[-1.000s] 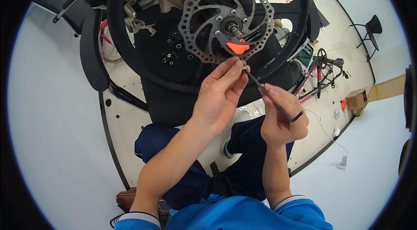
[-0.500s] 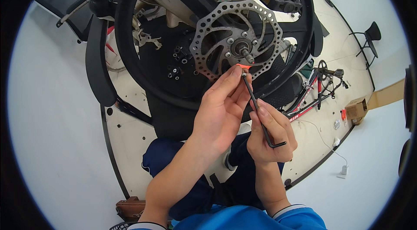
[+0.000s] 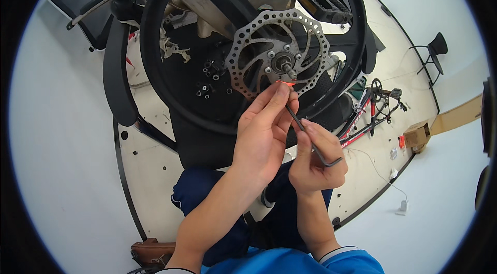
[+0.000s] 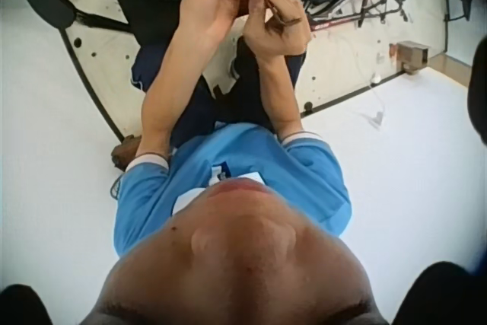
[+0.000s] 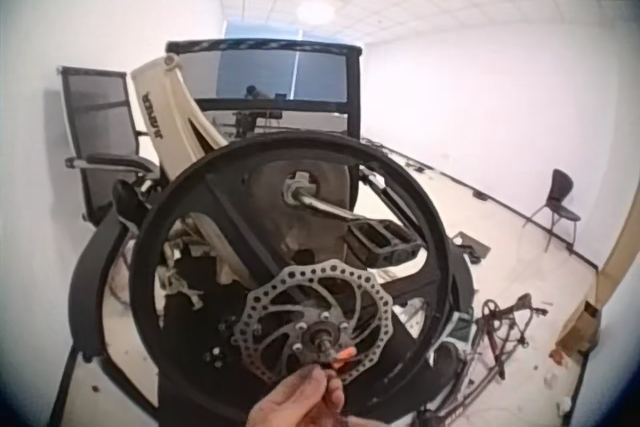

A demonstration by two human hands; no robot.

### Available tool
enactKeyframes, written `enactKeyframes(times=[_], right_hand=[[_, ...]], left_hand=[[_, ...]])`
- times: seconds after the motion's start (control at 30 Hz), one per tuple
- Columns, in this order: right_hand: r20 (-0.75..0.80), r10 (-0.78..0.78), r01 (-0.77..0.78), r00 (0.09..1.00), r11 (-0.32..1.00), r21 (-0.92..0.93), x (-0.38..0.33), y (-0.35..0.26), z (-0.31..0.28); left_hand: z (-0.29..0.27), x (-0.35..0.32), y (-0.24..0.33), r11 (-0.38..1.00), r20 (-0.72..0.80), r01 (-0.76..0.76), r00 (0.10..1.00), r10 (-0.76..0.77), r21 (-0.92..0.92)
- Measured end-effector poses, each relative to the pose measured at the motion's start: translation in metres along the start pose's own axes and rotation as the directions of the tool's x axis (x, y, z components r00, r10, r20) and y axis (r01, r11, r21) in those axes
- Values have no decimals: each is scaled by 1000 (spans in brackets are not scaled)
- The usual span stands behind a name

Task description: The person installs a brake rotor onto a bicycle wheel hub using an Allen key. They place the rotor, insert bolts, and tighten them sequentially.

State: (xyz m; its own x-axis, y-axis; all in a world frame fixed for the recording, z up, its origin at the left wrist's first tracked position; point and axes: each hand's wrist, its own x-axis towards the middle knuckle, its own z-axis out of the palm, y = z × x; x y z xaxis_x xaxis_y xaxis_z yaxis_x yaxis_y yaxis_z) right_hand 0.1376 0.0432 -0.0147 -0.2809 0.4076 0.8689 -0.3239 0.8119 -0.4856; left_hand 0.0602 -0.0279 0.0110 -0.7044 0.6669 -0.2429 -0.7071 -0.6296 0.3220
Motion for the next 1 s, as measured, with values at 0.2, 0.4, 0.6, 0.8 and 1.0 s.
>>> enactKeyframes(times=[0.2, 0.4, 0.6, 0.8, 1.0], right_hand=[[-92, 284, -256, 954, 938, 233, 4, 7, -8], [-68, 180, -159, 981, 958, 239, 5, 10, -9], [-96, 120, -103, 988, 980, 169, 2, 14, -9], [-117, 16, -5, 993, 995, 98, 0, 15, -7], [-76, -67, 69, 995, 997, 25, 0, 11, -6]], left_hand=[[0, 2, -7, 953, 29, -204, 979, 202, 223], [-4, 6, -18, 904, 57, -293, 955, 290, 310], [-6, 5, -19, 928, 64, -238, 971, 230, 287], [-6, 6, -15, 960, 24, -142, 990, 141, 241], [-5, 2, -11, 988, 19, -53, 998, 51, 143]])
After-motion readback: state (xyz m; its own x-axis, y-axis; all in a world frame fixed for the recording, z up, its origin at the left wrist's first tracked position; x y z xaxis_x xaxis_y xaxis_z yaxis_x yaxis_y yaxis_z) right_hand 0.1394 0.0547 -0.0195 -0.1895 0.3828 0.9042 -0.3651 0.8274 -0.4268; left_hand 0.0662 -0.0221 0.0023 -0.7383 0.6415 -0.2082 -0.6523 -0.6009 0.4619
